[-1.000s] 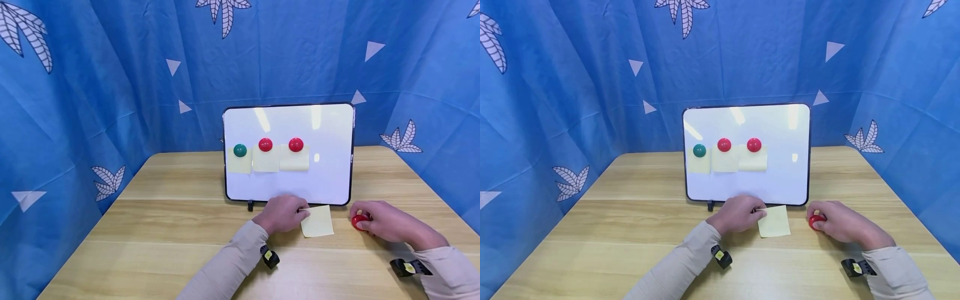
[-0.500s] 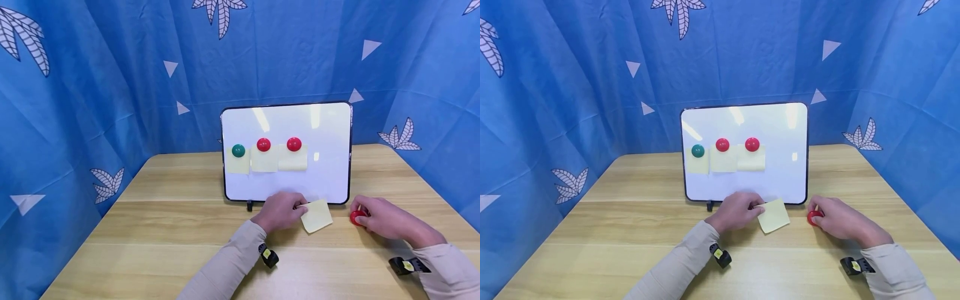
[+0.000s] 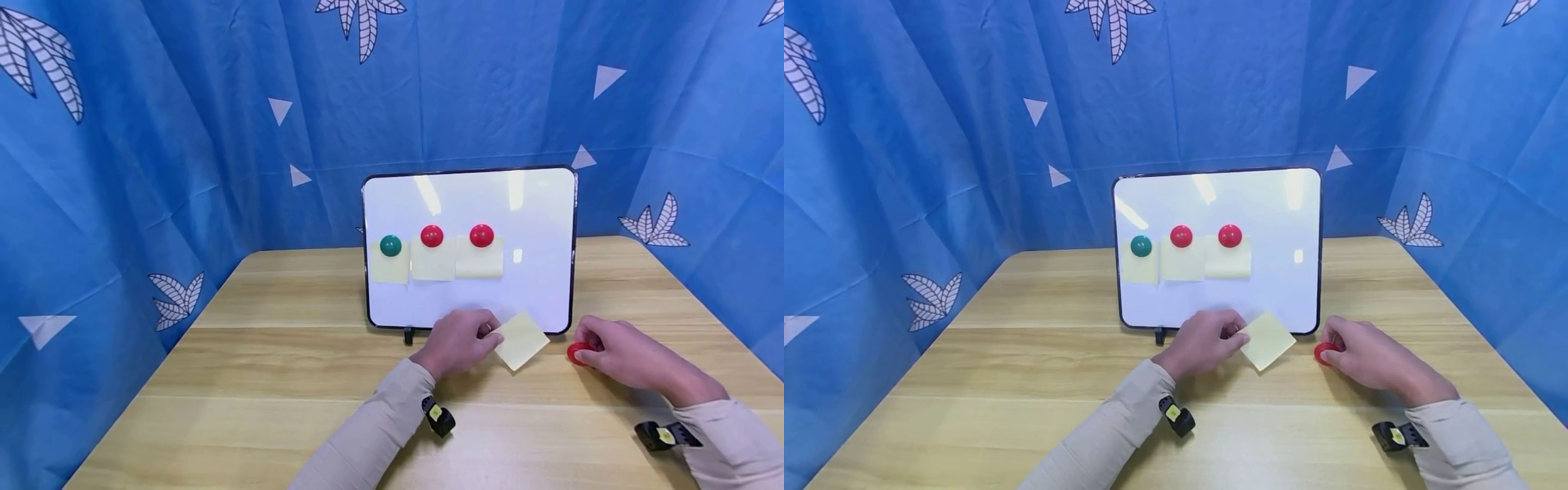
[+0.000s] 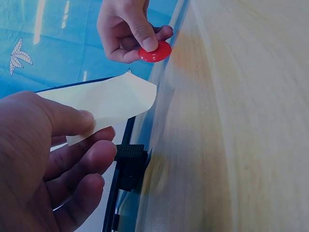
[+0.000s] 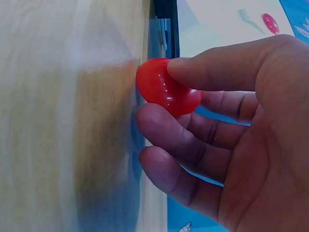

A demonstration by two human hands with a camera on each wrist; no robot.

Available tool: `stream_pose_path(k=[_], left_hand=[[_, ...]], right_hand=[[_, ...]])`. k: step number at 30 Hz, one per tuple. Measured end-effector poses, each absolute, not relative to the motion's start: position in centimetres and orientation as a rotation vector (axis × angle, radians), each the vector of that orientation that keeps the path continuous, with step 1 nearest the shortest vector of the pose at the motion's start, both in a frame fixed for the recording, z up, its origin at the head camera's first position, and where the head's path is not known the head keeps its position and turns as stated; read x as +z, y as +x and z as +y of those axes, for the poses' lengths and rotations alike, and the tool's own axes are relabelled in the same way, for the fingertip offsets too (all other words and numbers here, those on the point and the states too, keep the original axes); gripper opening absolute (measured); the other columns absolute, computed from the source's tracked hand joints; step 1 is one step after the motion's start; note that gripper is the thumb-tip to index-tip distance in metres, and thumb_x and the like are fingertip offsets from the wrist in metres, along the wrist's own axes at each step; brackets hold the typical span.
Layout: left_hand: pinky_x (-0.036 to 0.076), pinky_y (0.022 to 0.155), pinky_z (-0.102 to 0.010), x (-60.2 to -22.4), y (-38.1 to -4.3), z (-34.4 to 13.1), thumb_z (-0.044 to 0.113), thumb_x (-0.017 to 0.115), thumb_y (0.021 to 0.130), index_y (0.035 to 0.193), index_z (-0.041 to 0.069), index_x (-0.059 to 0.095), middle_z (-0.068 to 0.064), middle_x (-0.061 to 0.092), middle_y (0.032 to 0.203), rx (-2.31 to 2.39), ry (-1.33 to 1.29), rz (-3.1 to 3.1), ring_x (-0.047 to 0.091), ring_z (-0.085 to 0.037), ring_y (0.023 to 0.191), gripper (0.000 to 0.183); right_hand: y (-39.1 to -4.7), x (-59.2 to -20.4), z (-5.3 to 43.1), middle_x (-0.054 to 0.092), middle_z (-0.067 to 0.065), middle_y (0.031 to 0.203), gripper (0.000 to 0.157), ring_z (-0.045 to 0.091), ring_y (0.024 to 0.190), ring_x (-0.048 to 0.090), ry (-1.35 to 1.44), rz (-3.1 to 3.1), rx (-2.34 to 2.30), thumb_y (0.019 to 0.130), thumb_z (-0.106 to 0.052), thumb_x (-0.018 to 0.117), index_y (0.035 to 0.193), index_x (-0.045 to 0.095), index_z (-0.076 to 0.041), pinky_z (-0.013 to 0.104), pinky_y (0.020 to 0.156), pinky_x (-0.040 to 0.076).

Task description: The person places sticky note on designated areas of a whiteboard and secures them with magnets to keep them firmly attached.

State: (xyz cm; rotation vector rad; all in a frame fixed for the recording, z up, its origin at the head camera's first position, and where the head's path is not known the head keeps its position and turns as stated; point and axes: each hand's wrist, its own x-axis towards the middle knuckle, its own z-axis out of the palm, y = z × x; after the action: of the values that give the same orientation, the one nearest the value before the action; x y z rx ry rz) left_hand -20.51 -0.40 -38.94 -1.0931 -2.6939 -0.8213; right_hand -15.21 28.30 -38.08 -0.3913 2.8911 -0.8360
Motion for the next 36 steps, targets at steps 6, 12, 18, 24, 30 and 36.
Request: stream_pose_path(k=[6, 12, 18, 24, 30, 36], left_hand=[[0.042, 0.067, -0.013, -38.9, -20.5, -0.5, 0.024, 0.069, 0.095, 0.097, 0.018, 0.072, 0.015, 0.066, 0.079, -0.943, -1.074, -2.686, 0.054, 0.006, 0.07, 0.008], [0.044, 0.069, -0.013, -39.3, -20.7, -0.6, 0.022, 0.07, 0.095, 0.096, 0.017, 0.072, 0.017, 0.065, 0.077, -1.076, -1.039, -2.626, 0.056, 0.009, 0.069, 0.005], [0.044, 0.07, -0.013, -39.6, -21.0, -0.7, 0.021, 0.071, 0.094, 0.095, 0.015, 0.072, 0.013, 0.065, 0.082, -1.129, -0.972, -2.514, 0.056, 0.004, 0.075, 0.006], [0.045, 0.068, -0.015, -39.4, -21.1, -0.6, 0.018, 0.072, 0.093, 0.095, 0.014, 0.072, 0.011, 0.065, 0.082, -1.196, -0.893, -2.478, 0.055, 0.001, 0.073, 0.005], [0.046, 0.069, -0.015, -39.2, -21.2, -0.1, 0.019, 0.072, 0.094, 0.093, 0.013, 0.072, 0.01, 0.064, 0.083, -1.25, -0.845, -2.469, 0.056, 0.0, 0.074, 0.005], [0.047, 0.069, -0.017, -39.0, -21.6, 0.5, 0.02, 0.072, 0.094, 0.093, 0.015, 0.072, 0.013, 0.064, 0.081, -1.316, -0.81, -2.48, 0.057, 0.0, 0.073, 0.005]], right_hand=[[-15.2, -38.1, 28.3, 0.051, -0.001, 0.075, 0.017, 0.017, 0.065, 0.047, -0.406, 2.927, -0.844, 0.091, -0.012, 0.072, 0.089, 0.055, -0.012, 0.027, 0.056, 0.038], [-15.2, -38.1, 28.2, 0.052, 0.0, 0.075, 0.017, 0.017, 0.066, 0.047, -0.396, 2.94, -0.838, 0.091, -0.014, 0.072, 0.089, 0.055, -0.012, 0.028, 0.056, 0.037], [-15.3, -38.2, 28.2, 0.052, -0.001, 0.075, 0.018, 0.016, 0.066, 0.047, -0.415, 2.962, -0.833, 0.091, -0.014, 0.073, 0.088, 0.055, -0.013, 0.028, 0.057, 0.037], [-15.4, -38.3, 28.0, 0.053, -0.002, 0.074, 0.018, 0.015, 0.065, 0.047, -0.426, 2.968, -0.839, 0.092, -0.014, 0.072, 0.086, 0.055, -0.014, 0.028, 0.056, 0.037], [-15.3, -38.4, 27.9, 0.054, -0.001, 0.076, 0.019, 0.016, 0.066, 0.047, -0.415, 2.953, -0.853, 0.092, -0.013, 0.072, 0.087, 0.054, -0.012, 0.028, 0.056, 0.037], [-15.1, -38.4, 28.1, 0.053, -0.001, 0.076, 0.019, 0.017, 0.066, 0.047, -0.398, 2.94, -0.888, 0.093, -0.014, 0.071, 0.087, 0.053, -0.012, 0.028, 0.056, 0.038]])
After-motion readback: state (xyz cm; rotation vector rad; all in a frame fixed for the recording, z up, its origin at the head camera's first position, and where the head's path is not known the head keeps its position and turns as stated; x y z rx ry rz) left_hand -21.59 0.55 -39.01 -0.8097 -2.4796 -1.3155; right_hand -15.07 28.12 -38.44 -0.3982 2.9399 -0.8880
